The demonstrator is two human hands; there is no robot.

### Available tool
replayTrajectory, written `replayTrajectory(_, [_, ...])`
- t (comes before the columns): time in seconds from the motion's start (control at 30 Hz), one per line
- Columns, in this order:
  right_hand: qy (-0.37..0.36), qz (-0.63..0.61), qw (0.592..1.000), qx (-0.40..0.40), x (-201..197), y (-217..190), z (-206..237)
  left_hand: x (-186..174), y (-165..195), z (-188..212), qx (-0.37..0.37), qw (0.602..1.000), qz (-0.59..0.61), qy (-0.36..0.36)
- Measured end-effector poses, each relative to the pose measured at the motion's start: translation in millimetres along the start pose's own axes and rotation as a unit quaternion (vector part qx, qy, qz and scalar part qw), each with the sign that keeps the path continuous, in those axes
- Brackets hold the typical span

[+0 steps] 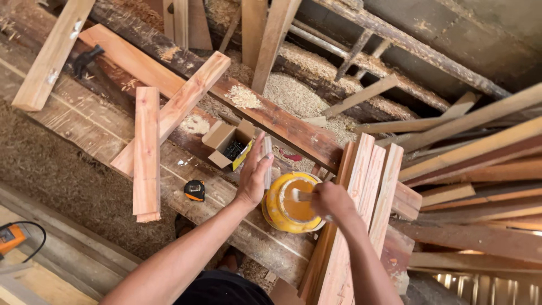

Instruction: The person cuts a wooden plank with a hand saw, applies glue to its end, and joins it to a frame on a workbench. They then hammer nails to secure the joint and trim the protruding end of the plank with the saw.

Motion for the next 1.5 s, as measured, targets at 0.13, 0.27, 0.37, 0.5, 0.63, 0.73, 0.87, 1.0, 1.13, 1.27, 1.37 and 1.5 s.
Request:
replayTrajectory(0.13, [0.008,-0.19,0.981,0.022,-2.4,47.2,24.0,18.0,-6.0,5.4,-0.007,1.0,-0.008,-0.028])
replayTrajectory(0.27, [-0.004,-0.349,0.935,0.054,14.0,73.3,37.9,36.6,-5.9,9.6,0.007,0.998,0.007,-0.065])
replayTrajectory(0.37, [-0.007,-0.364,0.929,0.067,17.6,74.8,44.2,43.3,-11.4,10.7,-0.005,0.996,-0.048,-0.07])
replayTrajectory(0.5, [0.039,-0.308,0.95,0.025,0.7,55.1,41.7,48.3,-14.3,11.5,0.005,0.994,-0.082,-0.07])
replayTrajectory(0.63, [-0.033,-0.231,0.972,0.037,14.5,31.1,25.7,42.3,-21.4,9.1,-0.02,0.998,-0.043,-0.039])
replayTrajectory(0.73, [-0.055,-0.203,0.977,0.023,21.2,14.3,12.1,33.4,-19.5,5.2,-0.014,0.998,-0.057,-0.025])
replayTrajectory(0.87, [0.018,-0.218,0.973,-0.073,6.9,-6.4,3.8,18.3,-8.3,-0.1,0.032,0.995,-0.091,-0.013])
replayTrajectory(1.0, [-0.054,-0.304,0.951,-0.032,24.0,3.0,3.0,8.6,-3.7,-3.0,0.05,0.993,-0.104,-0.003])
replayTrajectory(1.13, [-0.064,-0.408,0.911,-0.005,28.0,18.8,4.8,9.0,-2.9,-3.9,0.053,0.992,-0.119,0.0])
replayTrajectory(1.27, [-0.062,-0.5,0.864,0.024,28.0,43.2,10.7,15.2,-17.5,-2.6,-0.011,0.995,-0.099,-0.014])
replayTrajectory(1.37, [-0.046,-0.524,0.85,0.036,24.2,60.8,18.0,22.1,-20.6,-0.4,-0.004,0.99,-0.14,-0.032])
replayTrajectory(1.5, [-0.029,-0.537,0.842,0.039,20.6,70.0,26.8,31.7,-20.0,2.6,0.043,0.988,-0.138,-0.048])
Point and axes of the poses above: each hand's wrist, its own z-axis away from the middle knuckle, its own x-axis out of the palm, y = z × x, the point moved 10 cm from there along -z, towards the middle knuckle, and after that the axes turned 6 degrees about z, right-handed, at the moved point
